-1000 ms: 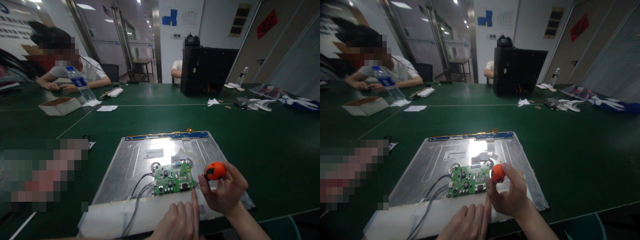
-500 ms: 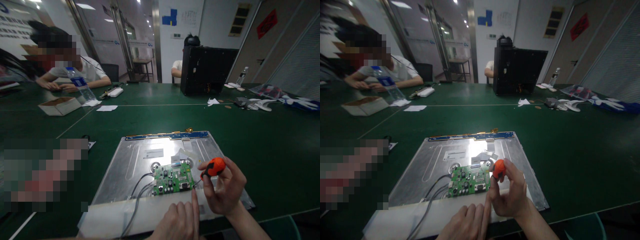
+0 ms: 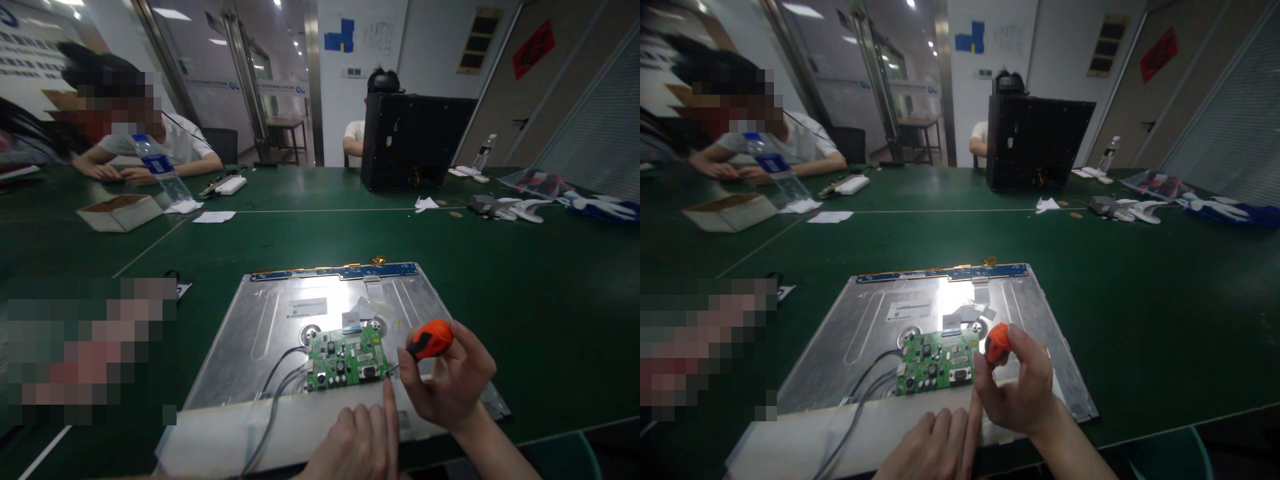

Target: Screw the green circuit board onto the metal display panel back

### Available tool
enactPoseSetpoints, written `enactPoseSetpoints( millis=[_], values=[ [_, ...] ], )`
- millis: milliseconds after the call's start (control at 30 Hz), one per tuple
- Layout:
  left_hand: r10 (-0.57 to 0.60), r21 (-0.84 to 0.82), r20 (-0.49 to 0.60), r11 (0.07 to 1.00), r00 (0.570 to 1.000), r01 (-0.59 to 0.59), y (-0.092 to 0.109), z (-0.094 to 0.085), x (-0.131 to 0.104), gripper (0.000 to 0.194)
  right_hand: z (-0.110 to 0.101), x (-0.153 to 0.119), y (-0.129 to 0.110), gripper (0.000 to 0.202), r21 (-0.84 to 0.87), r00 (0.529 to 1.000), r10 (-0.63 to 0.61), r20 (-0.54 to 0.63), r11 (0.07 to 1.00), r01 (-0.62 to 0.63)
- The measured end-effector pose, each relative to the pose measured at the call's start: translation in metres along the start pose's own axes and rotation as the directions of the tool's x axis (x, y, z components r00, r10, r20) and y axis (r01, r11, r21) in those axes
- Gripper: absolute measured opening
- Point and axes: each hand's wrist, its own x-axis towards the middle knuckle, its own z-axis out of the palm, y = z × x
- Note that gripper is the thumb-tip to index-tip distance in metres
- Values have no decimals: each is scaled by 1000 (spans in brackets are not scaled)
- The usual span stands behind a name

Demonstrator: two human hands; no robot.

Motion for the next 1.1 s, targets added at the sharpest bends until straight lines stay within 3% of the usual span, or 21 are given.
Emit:
enactPoseSetpoints(
  millis=[333,533,667,867,1100],
  values=[
    [-28,-16,6,999,1000,28,2,0,-1,63,-1,-7,4,82,-30,1000,11,13,1000,-11],
    [-16,-20,14,1000,1000,16,2,0,-1,60,-2,-3,1,81,173,997,55,61,983,-65],
    [-3,-14,15,1000,1000,3,1,2,-1,60,-1,3,-2,81,215,997,50,64,975,-63],
    [30,23,45,999,999,-31,2,4,-5,67,-1,1,-3,79,120,997,65,41,990,-70],
    [5,-4,45,1000,999,-5,3,3,-5,61,0,2,-2,79,56,998,46,37,997,-48]
  ],
)
